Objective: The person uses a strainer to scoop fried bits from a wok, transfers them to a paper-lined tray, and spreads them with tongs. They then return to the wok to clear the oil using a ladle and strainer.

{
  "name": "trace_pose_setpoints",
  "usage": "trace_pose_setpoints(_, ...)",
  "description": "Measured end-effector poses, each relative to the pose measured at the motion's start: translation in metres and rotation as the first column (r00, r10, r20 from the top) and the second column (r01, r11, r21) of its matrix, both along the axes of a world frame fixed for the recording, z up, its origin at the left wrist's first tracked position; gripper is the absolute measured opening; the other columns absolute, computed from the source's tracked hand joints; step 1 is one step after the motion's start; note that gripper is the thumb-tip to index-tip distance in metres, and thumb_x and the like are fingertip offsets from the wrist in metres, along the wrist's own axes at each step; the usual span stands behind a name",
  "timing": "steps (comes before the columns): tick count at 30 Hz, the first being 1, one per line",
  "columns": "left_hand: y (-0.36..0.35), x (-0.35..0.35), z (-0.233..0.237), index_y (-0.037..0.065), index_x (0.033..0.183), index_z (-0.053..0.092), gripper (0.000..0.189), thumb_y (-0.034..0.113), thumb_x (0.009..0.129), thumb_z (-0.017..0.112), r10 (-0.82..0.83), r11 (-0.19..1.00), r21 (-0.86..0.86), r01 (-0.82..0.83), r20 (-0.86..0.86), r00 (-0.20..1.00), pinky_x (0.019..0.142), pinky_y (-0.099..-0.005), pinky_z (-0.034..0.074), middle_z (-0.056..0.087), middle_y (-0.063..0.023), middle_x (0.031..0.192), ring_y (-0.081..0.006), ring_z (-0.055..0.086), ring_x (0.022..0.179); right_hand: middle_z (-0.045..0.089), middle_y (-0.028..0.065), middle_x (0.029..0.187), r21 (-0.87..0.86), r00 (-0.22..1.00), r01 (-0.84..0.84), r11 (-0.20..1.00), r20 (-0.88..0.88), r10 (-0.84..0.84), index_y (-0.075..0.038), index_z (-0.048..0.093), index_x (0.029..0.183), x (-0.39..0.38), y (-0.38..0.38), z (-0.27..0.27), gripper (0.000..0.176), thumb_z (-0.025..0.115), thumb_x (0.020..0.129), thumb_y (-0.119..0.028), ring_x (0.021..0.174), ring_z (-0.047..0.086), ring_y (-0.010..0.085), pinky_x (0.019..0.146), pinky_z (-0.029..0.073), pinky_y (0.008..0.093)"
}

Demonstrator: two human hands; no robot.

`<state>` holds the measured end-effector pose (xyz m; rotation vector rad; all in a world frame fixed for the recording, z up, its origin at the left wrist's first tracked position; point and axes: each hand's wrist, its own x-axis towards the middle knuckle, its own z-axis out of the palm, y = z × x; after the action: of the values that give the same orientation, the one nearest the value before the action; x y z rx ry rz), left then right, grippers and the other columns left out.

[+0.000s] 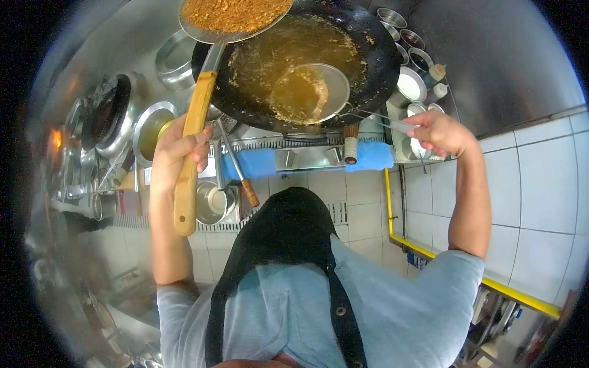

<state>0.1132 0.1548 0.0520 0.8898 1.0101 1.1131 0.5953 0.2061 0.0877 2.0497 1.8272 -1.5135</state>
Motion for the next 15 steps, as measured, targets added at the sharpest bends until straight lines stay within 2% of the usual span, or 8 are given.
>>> trace_pose_setpoints(4, 0.0, -0.002, 0.006, -0.005, 0.11, 0.054, 0.028, 0.002, 0.084, 0.063, -0.006, 1.0, -0.017, 0.005, -0.031, 1.0, 0.049, -0.0254, 0.045, 0.058, -0.0065, 0.088, -0.0093, 0.051, 0.06, 0.048, -0.0026, 0.057, 0.028, 0.999, 0.03, 0.999, -0.044, -0.029, -0.003, 0.067, 0.129, -0.043, -0.007, -0.021, 0.036, 0.065, 0.096, -0.017, 0.04, 0.037, 0.0067, 0.037, 0.029, 0.0272)
trace_pose_setpoints(6, -0.001, -0.001, 0.008, -0.005, 0.11, 0.054, 0.028, 0.002, 0.084, 0.063, 0.0, 1.0, -0.01, 0.0, -0.032, 0.999, 0.05, -0.0252, 0.045, 0.058, -0.0061, 0.088, -0.0091, 0.051, 0.06, 0.048, -0.0024, 0.057, 0.046, 0.993, -0.012, 0.999, -0.121, 0.017, -0.004, 0.067, 0.129, -0.064, -0.001, -0.035, 0.037, 0.065, 0.096, -0.019, 0.04, 0.037, 0.0072, 0.037, 0.029, 0.0286)
trace_pose_setpoints(8, 0.001, -0.001, 0.009, -0.005, 0.11, 0.054, 0.028, 0.002, 0.084, 0.062, 0.011, 1.0, 0.017, -0.011, -0.015, 1.0, 0.049, -0.025, 0.046, 0.058, -0.0062, 0.088, -0.0084, 0.051, 0.06, 0.046, -0.0041, 0.058, 0.071, 0.974, -0.071, 0.995, -0.211, 0.085, -0.007, 0.063, 0.138, -0.082, 0.014, -0.058, 0.041, 0.061, 0.099, -0.019, 0.041, 0.035, 0.006, 0.037, 0.027, 0.0261)
trace_pose_setpoints(12, 0.001, -0.001, 0.014, -0.006, 0.113, 0.054, 0.031, 0.002, 0.085, 0.061, 0.034, 0.999, 0.021, -0.033, -0.054, 0.998, 0.05, -0.0242, 0.046, 0.058, -0.0072, 0.089, -0.0081, 0.051, 0.06, 0.045, -0.0037, 0.059, -0.054, 0.918, 0.017, 0.998, -0.395, -0.037, -0.006, 0.067, 0.128, -0.121, 0.054, -0.093, 0.033, 0.059, 0.1, -0.021, 0.04, 0.032, 0.0058, 0.037, 0.025, 0.0269)
trace_pose_setpoints(15, 0.0, 0.001, 0.015, -0.007, 0.117, 0.054, 0.035, 0.002, 0.085, 0.061, 0.057, 0.998, 0.022, -0.056, -0.069, 0.996, 0.05, -0.0234, 0.047, 0.058, -0.0081, 0.091, -0.008, 0.051, 0.061, 0.043, -0.0042, 0.059, -0.092, 0.881, 0.027, 0.995, -0.468, -0.067, -0.003, 0.065, 0.127, -0.147, 0.085, -0.102, 0.032, 0.058, 0.1, -0.02, 0.041, 0.03, 0.0054, 0.037, 0.023, 0.0262)
